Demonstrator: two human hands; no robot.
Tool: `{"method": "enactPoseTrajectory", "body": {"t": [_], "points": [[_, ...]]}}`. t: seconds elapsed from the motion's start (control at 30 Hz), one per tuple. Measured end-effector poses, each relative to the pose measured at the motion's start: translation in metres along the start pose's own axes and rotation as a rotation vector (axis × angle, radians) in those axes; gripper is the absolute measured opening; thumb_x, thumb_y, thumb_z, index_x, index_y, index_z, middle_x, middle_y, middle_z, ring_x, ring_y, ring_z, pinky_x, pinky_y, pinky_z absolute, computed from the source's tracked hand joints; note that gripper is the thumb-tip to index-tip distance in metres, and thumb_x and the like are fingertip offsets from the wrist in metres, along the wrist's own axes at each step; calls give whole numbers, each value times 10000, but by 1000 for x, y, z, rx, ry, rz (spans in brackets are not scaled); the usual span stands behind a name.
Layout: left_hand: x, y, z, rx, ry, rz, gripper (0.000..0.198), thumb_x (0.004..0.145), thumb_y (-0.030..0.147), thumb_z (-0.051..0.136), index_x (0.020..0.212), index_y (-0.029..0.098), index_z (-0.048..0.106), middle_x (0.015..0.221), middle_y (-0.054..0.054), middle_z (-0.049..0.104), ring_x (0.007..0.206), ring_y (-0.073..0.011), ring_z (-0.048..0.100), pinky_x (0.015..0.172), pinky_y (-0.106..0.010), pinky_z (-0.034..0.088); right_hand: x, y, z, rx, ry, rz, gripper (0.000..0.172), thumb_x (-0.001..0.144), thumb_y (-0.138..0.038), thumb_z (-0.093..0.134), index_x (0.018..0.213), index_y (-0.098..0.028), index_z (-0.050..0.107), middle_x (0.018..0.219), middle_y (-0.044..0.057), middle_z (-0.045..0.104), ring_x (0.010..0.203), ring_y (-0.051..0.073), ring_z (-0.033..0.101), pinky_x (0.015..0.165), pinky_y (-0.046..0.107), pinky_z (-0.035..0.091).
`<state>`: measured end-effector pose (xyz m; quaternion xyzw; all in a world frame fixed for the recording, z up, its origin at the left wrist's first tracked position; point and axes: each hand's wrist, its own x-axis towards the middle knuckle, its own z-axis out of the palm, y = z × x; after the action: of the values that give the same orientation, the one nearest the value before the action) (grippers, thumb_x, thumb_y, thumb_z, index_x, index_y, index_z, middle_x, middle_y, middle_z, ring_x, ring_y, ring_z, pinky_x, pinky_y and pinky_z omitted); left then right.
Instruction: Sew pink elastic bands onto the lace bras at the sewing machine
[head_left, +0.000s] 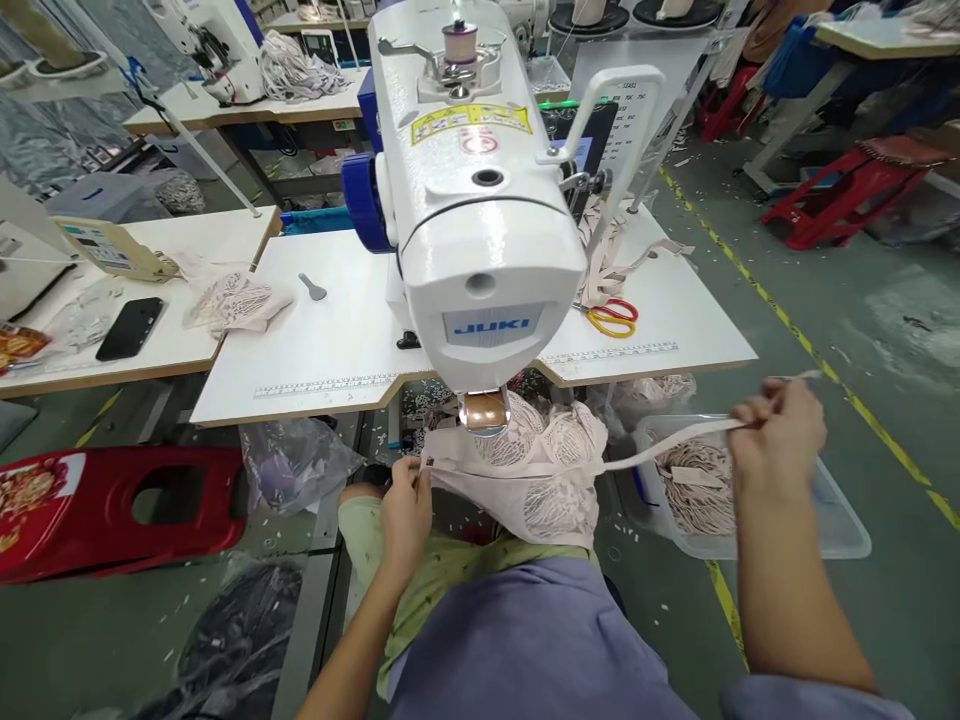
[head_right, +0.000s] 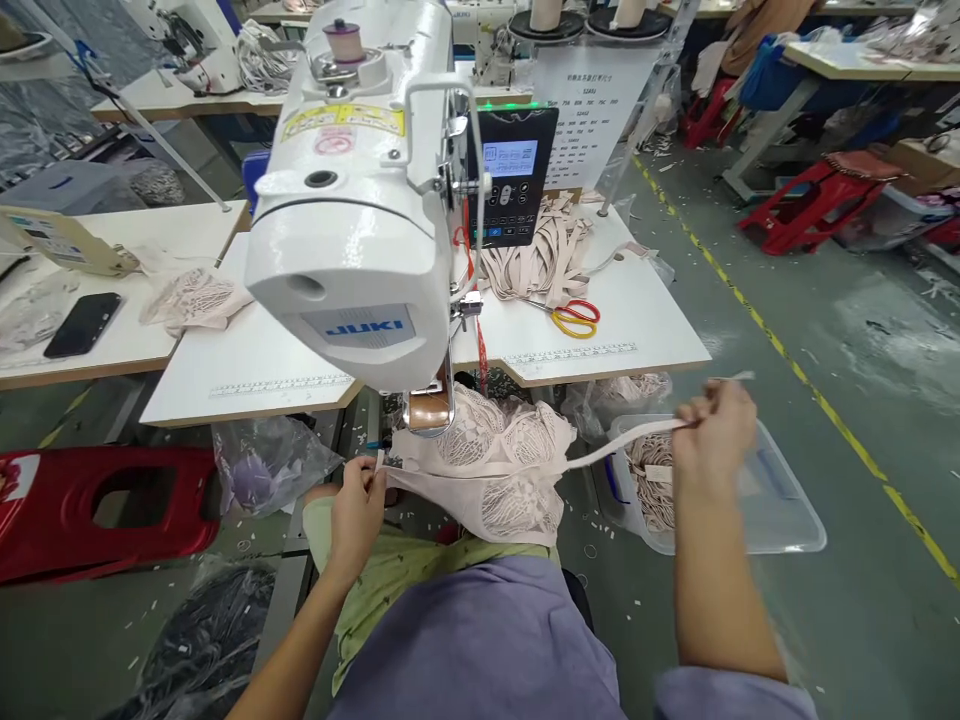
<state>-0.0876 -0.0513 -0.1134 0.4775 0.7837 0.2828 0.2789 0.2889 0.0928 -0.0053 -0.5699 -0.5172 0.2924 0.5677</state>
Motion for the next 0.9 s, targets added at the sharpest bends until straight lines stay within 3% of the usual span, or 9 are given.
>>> {"method": "enactPoseTrajectory", "body": {"t": [0.1, 0.17, 0.23, 0.3, 0.37, 0.47, 0.67, 0.8, 0.9], "points": [[-3, 13, 6, 44, 64, 44, 245, 929, 324, 378, 1011, 176, 556, 746, -90, 666, 661, -251, 648, 549, -300, 431, -49, 0, 38, -40, -25, 36, 334, 817, -482, 674, 749, -242, 452, 637, -43, 483, 459, 78, 388, 410, 212, 323], [-8, 31, 1, 16, 10, 172, 208, 916, 296, 415, 946, 201, 598, 793, -83, 697, 732, -238, 675, 627, -307, 478, -84, -4, 63, -140, -310, 36, 284, 779, -420, 737, 746, -219, 539, 718, 3, 610, 608, 135, 558, 545, 252, 445], [-14, 52, -8, -88, -110, 373, 233, 930, 258, 416, 946, 210, 644, 875, -72, 735, 812, -207, 698, 706, -291, 510, -112, -13, 81, -188, -567, 6, 230, 839, -406, 675, 786, -216, 557, 803, 17, 674, 600, 125, 557, 550, 246, 428], [-18, 72, -19, -197, -246, 536, 257, 955, 250, 429, 1018, 196, 672, 960, -78, 756, 873, -187, 708, 742, -270, 523, -129, -22, 93, -219, -711, -36, 193, 887, -380, 611, 813, -219, 534, 803, 2, 681, 493, 88, 457, 491, 229, 355], [-19, 87, -27, -234, -351, 588, 235, 951, 283, 506, 1063, 179, 684, 979, -83, 757, 870, -185, 705, 729, -258, 525, -134, -29, 98, -249, -782, -81, 160, 901, -334, 585, 818, -221, 508, 755, -17, 663, 455, 78, 399, 475, 225, 310], [-18, 94, -31, -209, -391, 597, 229, 928, 311, 590, 1072, 174, 704, 890, -62, 742, 784, -173, 678, 681, -249, 502, -132, -35, 101, -283, -896, -142, 96, 909, -264, 549, 838, -224, 498, 728, -22, 642, 496, 97, 456, 511, 227, 324], [-17, 87, -26, -271, -325, 618, 178, 940, 192, 568, 964, 186, 744, 776, -26, 722, 696, -126, 644, 620, -201, 449, -124, -37, 103, -302, -1028, -75, 75, 907, -269, 569, 910, -215, 517, 850, 3, 672, 640, 129, 567, 586, 236, 365], [-19, 87, -24, -301, -281, 572, 177, 916, 194, 595, 785, 168, 712, 660, -5, 659, 579, -98, 576, 536, -180, 395, -117, -41, 103, -283, -1121, -1, 204, 942, -397, 552, 1011, -214, 607, 951, 38, 702, 799, 167, 634, 652, 251, 410], [-19, 88, -21, -321, -232, 545, 197, 900, 214, 612, 716, 169, 666, 618, 12, 621, 547, -89, 536, 511, -175, 368, -112, -45, 104, -279, -1171, -5, 314, 961, -483, 513, 979, -224, 688, 883, 36, 694, 793, 172, 618, 678, 264, 411]]}}
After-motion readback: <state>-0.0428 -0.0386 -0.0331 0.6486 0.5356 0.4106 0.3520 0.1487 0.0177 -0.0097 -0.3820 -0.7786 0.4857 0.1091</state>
